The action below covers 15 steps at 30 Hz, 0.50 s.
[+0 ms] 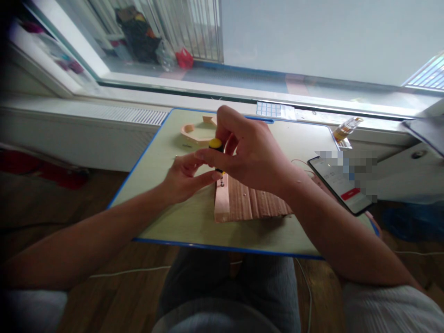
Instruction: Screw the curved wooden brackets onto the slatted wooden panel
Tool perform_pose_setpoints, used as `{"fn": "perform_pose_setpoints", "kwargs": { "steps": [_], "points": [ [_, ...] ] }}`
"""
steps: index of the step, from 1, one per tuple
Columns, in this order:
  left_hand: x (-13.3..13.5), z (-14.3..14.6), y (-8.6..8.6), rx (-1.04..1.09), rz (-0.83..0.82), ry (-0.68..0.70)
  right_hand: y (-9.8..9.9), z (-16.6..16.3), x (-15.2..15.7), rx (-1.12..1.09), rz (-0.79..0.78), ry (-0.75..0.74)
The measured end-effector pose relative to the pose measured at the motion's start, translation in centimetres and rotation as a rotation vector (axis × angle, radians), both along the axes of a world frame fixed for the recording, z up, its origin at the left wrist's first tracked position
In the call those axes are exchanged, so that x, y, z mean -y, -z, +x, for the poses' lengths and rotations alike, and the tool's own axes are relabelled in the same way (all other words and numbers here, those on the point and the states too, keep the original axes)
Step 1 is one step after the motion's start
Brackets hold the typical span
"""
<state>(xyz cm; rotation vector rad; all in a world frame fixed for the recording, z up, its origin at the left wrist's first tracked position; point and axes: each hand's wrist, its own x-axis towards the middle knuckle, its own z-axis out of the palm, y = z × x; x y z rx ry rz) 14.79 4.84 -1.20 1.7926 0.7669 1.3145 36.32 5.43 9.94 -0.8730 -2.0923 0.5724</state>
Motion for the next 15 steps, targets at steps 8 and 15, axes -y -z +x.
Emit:
{"fn": "perform_pose_setpoints", "kwargs": {
  "steps": [8, 15],
  "points": [
    [0.2, -0.1, -0.4, 0.036, -0.062, 0.041, -1.0, 0.7, -0.2, 0.012, -0.044, -0.077],
    [0.3, -0.1, -1.1, 0.016, -0.095, 0.056, -0.9, 0.5, -0.2, 0.016, -0.01, -0.104]
  ]
}}
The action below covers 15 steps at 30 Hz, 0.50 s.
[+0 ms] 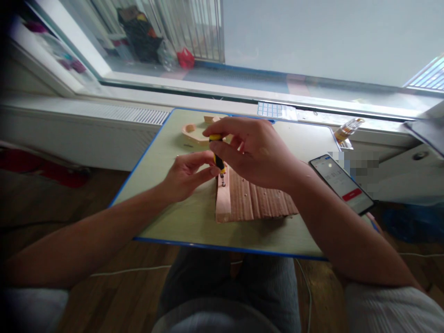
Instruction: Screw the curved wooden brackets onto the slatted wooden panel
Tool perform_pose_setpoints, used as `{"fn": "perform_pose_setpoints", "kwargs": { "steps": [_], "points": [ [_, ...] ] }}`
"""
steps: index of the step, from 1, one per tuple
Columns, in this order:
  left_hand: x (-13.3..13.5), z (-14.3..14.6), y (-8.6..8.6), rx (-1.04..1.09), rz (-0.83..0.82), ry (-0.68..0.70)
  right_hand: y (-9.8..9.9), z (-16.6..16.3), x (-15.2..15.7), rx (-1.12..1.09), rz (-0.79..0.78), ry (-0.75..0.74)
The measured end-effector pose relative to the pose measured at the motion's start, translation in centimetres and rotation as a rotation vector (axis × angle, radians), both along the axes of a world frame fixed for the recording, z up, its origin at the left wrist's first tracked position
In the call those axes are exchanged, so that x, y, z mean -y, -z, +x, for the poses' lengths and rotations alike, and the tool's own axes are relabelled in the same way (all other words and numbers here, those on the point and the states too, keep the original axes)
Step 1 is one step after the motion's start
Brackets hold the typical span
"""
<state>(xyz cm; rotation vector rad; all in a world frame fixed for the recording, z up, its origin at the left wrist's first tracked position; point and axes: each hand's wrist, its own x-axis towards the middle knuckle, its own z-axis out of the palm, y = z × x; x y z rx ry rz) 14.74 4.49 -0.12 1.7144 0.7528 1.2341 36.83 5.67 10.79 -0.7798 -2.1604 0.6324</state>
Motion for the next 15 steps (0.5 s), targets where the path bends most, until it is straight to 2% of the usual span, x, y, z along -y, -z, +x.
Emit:
{"fn": "perform_pose_setpoints", "kwargs": {
  "steps": [5, 11, 15],
  "points": [
    [-0.02, 0.01, 0.0, 0.001, 0.023, -0.003, 0.64, -0.46, -0.01, 0.019, 0.08, 0.044],
    [-0.09, 0.04, 0.38, 0.02, 0.048, 0.021, 0.54, -0.45, 0.25, 0.005, 0.092, 0.025],
    [-0.07, -0.06, 0.41, -0.029, 0.086, -0.017, 0.64, -0.58, 0.43, -0.016, 0.079, 0.006]
  ]
}}
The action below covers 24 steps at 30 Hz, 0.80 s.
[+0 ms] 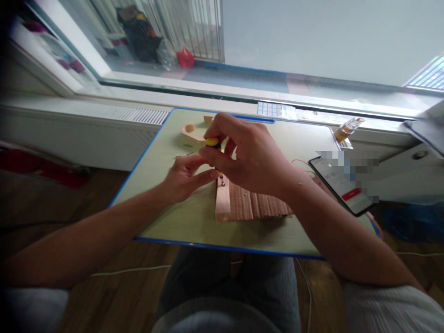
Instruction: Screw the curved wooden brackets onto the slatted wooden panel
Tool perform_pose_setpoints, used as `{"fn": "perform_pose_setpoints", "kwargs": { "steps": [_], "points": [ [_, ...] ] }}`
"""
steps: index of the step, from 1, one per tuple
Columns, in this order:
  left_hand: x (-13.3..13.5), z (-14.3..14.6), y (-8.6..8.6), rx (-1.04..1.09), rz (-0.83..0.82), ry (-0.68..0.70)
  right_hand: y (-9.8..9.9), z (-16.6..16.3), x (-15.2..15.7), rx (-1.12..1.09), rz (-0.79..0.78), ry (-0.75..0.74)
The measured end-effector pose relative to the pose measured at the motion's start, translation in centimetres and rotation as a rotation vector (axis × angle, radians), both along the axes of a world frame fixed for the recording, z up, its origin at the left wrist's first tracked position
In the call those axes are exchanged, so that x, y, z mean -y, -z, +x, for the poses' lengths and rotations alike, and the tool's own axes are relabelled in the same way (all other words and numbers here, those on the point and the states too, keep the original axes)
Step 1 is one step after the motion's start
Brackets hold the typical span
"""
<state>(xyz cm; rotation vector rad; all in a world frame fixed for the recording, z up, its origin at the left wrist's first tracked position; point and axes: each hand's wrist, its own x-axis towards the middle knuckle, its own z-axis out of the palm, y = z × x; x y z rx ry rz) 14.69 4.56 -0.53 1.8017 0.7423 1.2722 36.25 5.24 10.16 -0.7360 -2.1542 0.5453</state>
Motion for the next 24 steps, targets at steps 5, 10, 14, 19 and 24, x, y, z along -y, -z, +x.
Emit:
{"fn": "perform_pose_setpoints", "kwargs": {
  "steps": [5, 10, 14, 19, 24],
  "points": [
    [0.1, 0.1, -0.2, -0.041, 0.001, -0.035, 0.4, -0.1, -0.1, -0.018, -0.02, 0.025],
    [0.0, 0.3, 0.2, 0.008, -0.013, -0.022, 0.4, -0.1, 0.0, -0.007, -0.019, 0.1],
    [0.0, 0.3, 0.3, 0.022, -0.02, -0.001, 0.3, -0.1, 0.0, -0.007, -0.011, 0.115],
    [-0.1, 0.2, 0.1, 0.032, -0.043, 0.006, -0.1, 0.2, -0.2, 0.014, -0.078, 0.065],
    [-0.1, 0.1, 0.1, 0.037, -0.073, 0.027, -1.4, 0.9, 0.1, 0.018, -0.165, -0.019]
  ]
}}
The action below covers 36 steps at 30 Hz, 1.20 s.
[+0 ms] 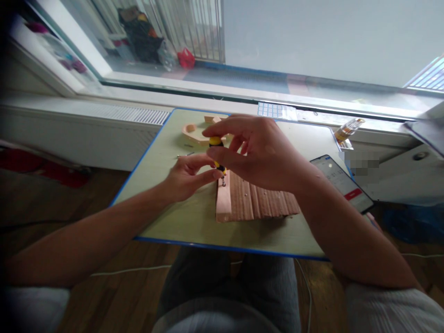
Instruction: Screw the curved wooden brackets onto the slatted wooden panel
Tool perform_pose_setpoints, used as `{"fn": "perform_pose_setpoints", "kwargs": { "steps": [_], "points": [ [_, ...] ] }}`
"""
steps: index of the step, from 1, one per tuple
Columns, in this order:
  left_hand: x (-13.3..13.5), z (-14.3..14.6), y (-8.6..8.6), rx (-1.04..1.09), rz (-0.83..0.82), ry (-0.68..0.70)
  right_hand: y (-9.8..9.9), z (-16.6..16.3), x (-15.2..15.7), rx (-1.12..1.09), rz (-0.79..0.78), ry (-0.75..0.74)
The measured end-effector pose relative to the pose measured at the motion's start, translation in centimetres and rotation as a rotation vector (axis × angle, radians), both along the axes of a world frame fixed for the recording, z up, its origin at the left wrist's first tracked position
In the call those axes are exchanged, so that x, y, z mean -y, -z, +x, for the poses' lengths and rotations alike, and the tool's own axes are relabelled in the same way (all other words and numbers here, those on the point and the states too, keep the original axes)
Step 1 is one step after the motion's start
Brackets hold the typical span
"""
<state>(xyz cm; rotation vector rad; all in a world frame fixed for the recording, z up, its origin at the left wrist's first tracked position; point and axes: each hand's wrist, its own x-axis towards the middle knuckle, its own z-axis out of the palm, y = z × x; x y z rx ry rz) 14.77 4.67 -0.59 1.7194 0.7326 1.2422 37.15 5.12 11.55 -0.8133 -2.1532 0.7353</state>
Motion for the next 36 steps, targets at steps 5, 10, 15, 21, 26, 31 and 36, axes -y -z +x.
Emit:
{"fn": "perform_pose_setpoints", "kwargs": {
  "steps": [5, 10, 15, 21, 26, 31, 36],
  "points": [
    [0.1, 0.0, -0.3, -0.004, -0.036, 0.043, -0.3, 0.0, 0.1, -0.001, -0.039, 0.012],
    [0.2, -0.1, -0.2, -0.005, -0.017, 0.04, 0.1, -0.2, 0.2, -0.016, -0.014, 0.031],
    [0.2, -0.2, 0.0, 0.015, -0.001, 0.057, 0.3, -0.3, 0.1, 0.007, 0.036, 0.049],
    [0.2, -0.2, -0.3, -0.027, 0.044, 0.04, 0.9, -0.8, 0.3, 0.001, 0.118, 0.072],
    [0.3, 0.0, -0.3, -0.018, 0.057, 0.033, 1.3, -1.0, 0.3, 0.036, 0.192, 0.13],
    [0.2, 0.0, -0.1, -0.016, 0.04, 0.015, 1.3, -1.0, 0.3, 0.07, 0.247, 0.182],
    [0.2, 0.1, 0.2, 0.024, 0.063, 0.015, 1.1, -1.1, 0.5, 0.071, 0.246, 0.198]
  ]
}}
